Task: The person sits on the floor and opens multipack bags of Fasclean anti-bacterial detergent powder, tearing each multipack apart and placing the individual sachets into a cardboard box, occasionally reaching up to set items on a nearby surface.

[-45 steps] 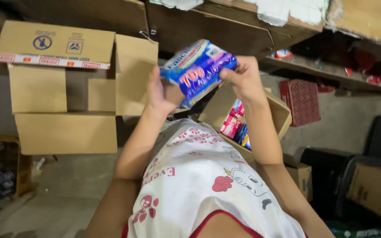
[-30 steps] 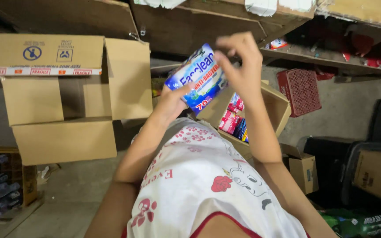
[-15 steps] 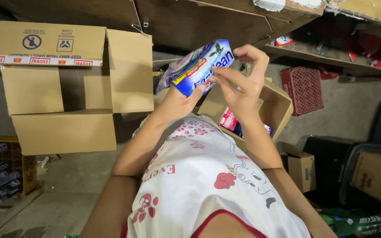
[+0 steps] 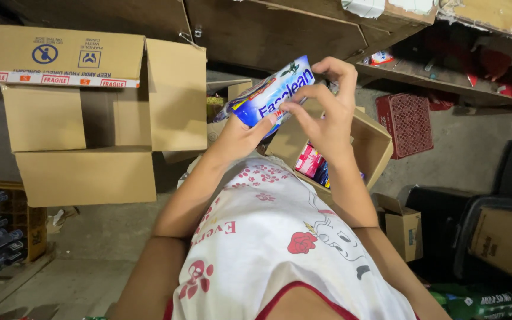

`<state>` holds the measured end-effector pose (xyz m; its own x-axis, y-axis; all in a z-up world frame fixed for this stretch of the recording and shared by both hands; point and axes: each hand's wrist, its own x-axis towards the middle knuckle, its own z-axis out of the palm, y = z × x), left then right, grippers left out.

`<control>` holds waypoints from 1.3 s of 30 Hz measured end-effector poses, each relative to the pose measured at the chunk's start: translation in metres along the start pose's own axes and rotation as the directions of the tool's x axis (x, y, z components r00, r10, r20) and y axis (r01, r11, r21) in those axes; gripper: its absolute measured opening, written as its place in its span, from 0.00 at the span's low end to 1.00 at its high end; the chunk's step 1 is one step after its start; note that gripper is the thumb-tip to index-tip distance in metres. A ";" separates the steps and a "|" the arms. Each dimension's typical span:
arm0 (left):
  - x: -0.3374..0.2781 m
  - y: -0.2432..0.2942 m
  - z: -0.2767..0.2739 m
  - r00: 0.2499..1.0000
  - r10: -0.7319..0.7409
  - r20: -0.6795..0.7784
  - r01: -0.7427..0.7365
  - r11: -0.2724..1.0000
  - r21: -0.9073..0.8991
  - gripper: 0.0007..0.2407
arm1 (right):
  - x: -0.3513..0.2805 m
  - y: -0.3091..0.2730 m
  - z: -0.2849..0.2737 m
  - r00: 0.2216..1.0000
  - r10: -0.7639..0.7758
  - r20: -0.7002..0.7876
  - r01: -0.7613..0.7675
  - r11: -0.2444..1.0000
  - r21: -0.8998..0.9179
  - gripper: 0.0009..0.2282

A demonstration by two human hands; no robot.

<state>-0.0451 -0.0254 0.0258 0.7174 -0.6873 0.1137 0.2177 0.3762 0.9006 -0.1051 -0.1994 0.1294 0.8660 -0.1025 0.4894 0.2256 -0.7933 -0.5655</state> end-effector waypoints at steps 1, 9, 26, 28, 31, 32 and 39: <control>0.002 0.002 0.001 1.000 0.003 0.002 -0.003 1.000 0.000 0.18 | 0.001 0.000 0.000 1.000 -0.002 -0.002 0.002 1.000 -0.002 0.11; 0.003 -0.001 0.004 1.000 0.011 -0.011 -0.010 0.998 0.061 0.17 | -0.002 -0.001 0.007 0.993 -0.063 -0.097 0.057 0.996 -0.069 0.08; 0.008 0.002 0.005 0.996 0.080 -0.041 -0.074 0.990 0.124 0.17 | 0.002 -0.002 0.008 0.965 -0.206 -0.162 0.148 0.938 -0.312 0.08; 0.008 0.002 0.005 0.996 0.077 -0.045 -0.071 0.990 0.124 0.17 | 0.006 -0.005 0.005 0.948 -0.285 -0.141 0.219 0.908 -0.358 0.09; 0.008 0.003 0.002 0.988 0.152 -0.020 -0.138 0.937 0.320 0.15 | 0.009 -0.007 0.003 0.933 -0.349 -0.090 0.285 0.867 -0.408 0.08; 0.007 0.002 0.002 0.989 0.144 -0.021 -0.127 0.927 0.354 0.15 | 0.009 -0.007 0.002 0.928 -0.367 -0.059 0.311 0.854 -0.417 0.09; 0.007 -0.004 0.002 0.991 0.137 -0.005 -0.125 0.921 0.368 0.14 | 0.011 0.004 0.009 0.897 -0.442 0.020 0.413 0.820 -0.396 0.10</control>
<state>-0.0424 -0.0326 0.0242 0.7435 -0.6265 0.2339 -0.1329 0.2043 0.9698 -0.0902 -0.1987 0.1266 0.6858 0.2709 0.6755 0.3662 -0.9305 0.0014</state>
